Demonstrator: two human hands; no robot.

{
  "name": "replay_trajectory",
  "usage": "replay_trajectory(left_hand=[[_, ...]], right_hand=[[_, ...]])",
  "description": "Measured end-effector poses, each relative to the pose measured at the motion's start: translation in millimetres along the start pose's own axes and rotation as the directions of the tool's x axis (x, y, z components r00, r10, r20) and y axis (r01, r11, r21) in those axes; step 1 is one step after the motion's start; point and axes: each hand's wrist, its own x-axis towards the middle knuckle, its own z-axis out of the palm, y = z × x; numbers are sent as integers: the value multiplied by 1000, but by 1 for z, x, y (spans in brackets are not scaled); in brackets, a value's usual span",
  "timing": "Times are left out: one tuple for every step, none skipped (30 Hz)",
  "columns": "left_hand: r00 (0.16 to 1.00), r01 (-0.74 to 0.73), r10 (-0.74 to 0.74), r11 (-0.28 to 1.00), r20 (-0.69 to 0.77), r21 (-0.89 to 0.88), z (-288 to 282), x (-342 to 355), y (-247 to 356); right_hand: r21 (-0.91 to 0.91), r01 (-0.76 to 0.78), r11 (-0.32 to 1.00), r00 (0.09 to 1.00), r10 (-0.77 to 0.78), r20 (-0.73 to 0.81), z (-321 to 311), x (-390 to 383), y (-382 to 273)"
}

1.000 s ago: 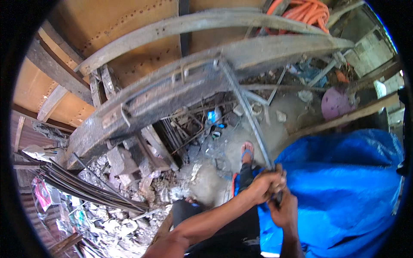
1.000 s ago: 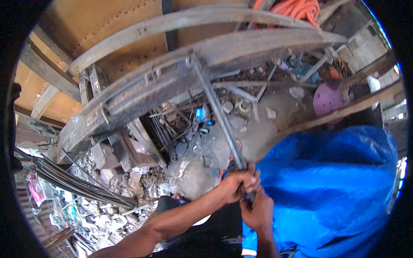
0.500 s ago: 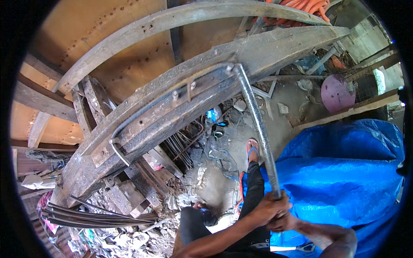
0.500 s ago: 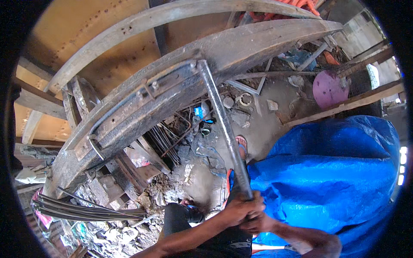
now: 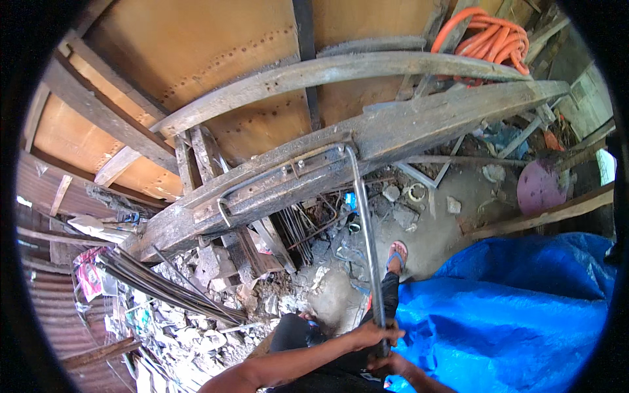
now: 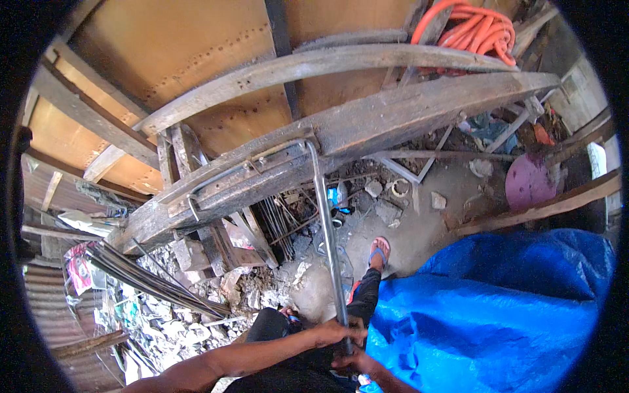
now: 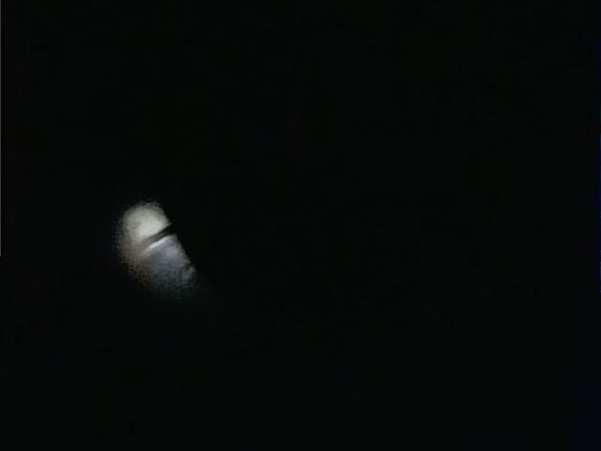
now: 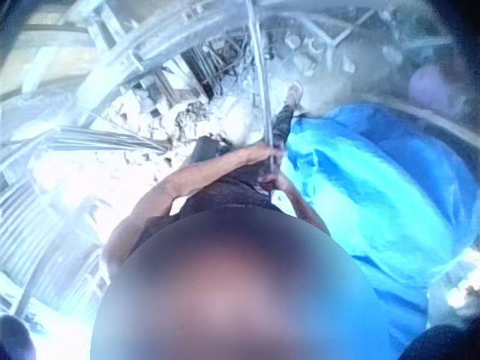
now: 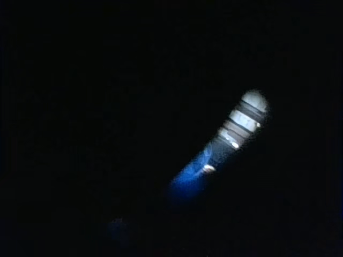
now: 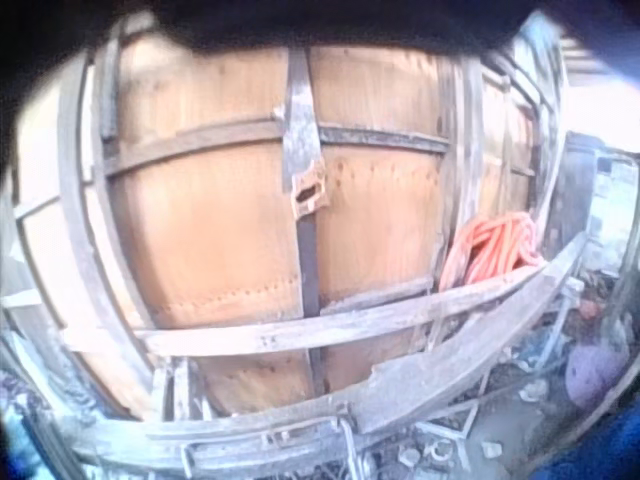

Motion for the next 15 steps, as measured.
replay_trajectory(left_hand=[[997, -49, 36, 983, 74, 178, 4, -3, -6], [989, -102, 70, 964, 132, 247, 4, -6, -10], [986, -166, 160, 948, 45, 271, 2, -12, -13], [979, -188, 203, 928, -14, 320, -5, -21, -11], [973, -143, 201, 914, -117, 381, -13, -34, -7], [886, 26, 285, 758, -366, 652, -28, -51, 4], [717, -120, 447, 835, -536, 537, -42, -72, 18], [295, -155, 791, 592, -535, 791, -55, -96, 33], [62, -224, 750, 654, -659, 723, -69, -116, 54], [-100, -281, 668, 692, -737, 665, -82, -143, 74], [-238, -127, 743, 614, -625, 779, -100, -165, 100], [-312, 128, 820, 537, -481, 833, -108, -185, 117], [-362, 368, 887, 419, -288, 830, -120, -199, 136], [-342, 371, 900, 395, -272, 840, -130, -206, 151], [-345, 369, 903, 381, -255, 848, -141, -209, 165]], right_hand=[[-93, -50, 994, 990, 37, -134, 2, -7, 15], [-134, 55, 989, 981, -78, -176, 3, -11, 26], [-179, 100, 979, 969, -137, -208, 3, -14, 34], [-223, 91, 971, 954, -149, -261, 4, -15, 40], [-264, 120, 957, 945, -192, -267, 5, -14, 40], [-395, 129, 910, 932, -247, -266, 6, -11, 37], [-356, 98, 929, 916, -224, -333, 9, -7, 31], [-320, 135, 938, 906, -247, -343, 11, -1, 20], [-283, 111, 953, 894, -220, -391, 14, 3, 10], [-329, 219, 919, 866, -338, -368, 18, 9, -4], [-374, 302, 877, 841, -430, -329, 21, 11, -14], [-363, 426, 829, 789, -536, -299, 24, 16, -27], [-359, 325, 875, 821, -449, -352, 26, 15, -34], [-348, 295, 890, 832, -418, -364, 28, 17, -41], [-339, 276, 899, 839, -398, -371, 28, 15, -46]])
